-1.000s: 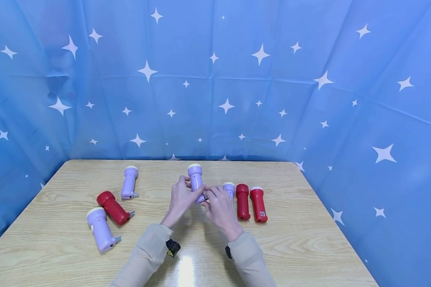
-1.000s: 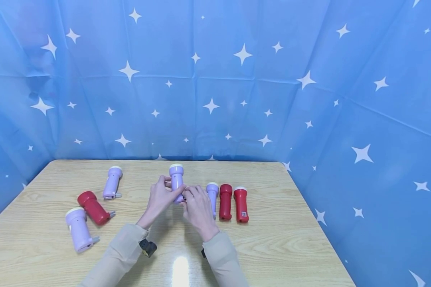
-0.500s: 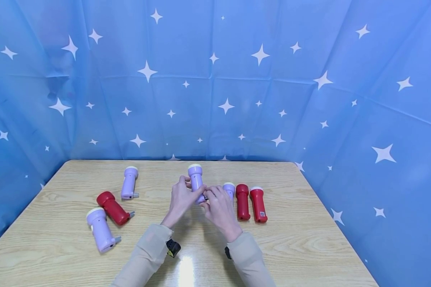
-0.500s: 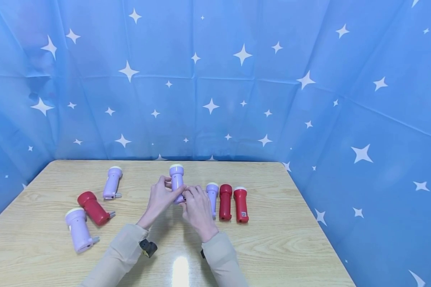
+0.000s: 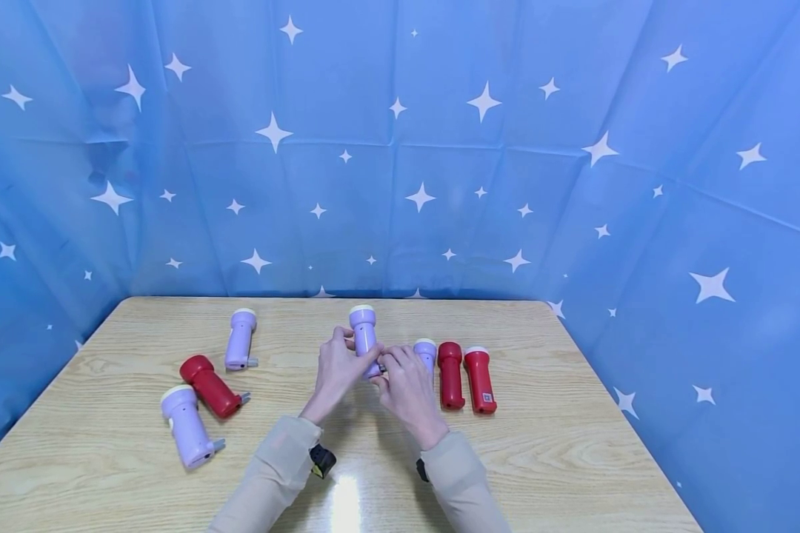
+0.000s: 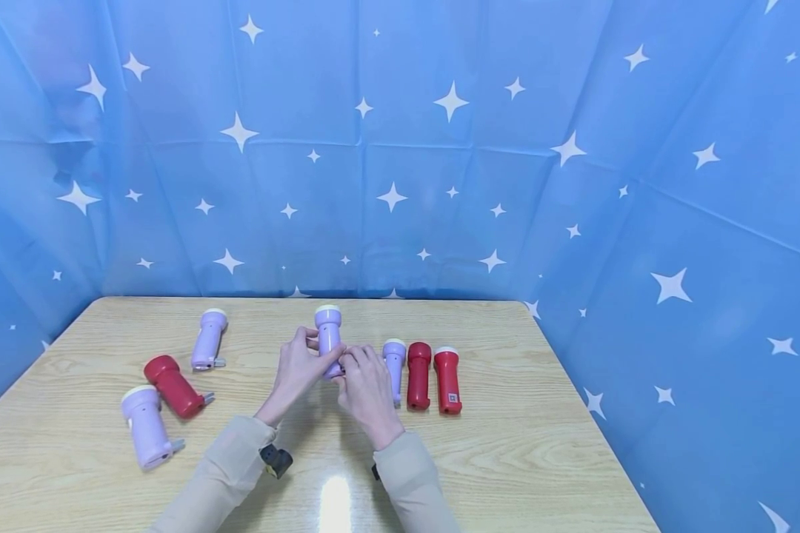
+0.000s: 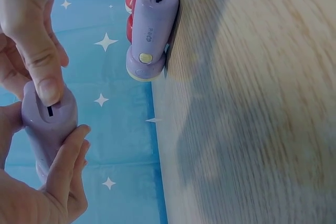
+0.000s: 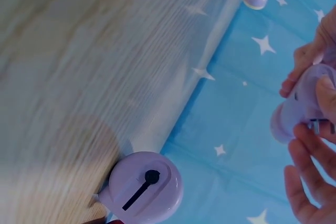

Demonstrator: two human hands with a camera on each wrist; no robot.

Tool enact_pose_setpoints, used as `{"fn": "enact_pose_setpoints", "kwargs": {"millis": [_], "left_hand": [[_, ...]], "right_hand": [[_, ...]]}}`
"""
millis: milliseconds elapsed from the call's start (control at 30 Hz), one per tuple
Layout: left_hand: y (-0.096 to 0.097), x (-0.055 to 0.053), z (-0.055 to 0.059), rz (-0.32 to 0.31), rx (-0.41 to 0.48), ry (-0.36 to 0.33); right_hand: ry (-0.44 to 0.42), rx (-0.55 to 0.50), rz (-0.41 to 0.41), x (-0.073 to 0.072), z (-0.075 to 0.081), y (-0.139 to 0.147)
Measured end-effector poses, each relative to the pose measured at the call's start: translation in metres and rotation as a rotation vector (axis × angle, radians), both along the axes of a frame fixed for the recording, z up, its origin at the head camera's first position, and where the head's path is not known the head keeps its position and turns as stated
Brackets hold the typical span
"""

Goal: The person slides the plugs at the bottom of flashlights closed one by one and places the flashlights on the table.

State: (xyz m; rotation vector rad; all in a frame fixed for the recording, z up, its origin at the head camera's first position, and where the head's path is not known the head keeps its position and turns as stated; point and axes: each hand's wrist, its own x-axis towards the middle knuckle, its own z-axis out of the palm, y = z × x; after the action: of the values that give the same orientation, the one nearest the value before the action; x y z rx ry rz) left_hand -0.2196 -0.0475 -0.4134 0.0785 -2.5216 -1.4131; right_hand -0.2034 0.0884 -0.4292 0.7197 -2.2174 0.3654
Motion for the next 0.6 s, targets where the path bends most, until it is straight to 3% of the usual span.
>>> {"fn": "enact_pose_setpoints", "kwargs": {"millis": [600], "left_hand": [[0.0008,0.0008,0.0004,-0.001,-0.029,0.003]], "right_hand": [[-0.044,-0.014,-0.006,0.0014,0.0001,-0.0001]]}}
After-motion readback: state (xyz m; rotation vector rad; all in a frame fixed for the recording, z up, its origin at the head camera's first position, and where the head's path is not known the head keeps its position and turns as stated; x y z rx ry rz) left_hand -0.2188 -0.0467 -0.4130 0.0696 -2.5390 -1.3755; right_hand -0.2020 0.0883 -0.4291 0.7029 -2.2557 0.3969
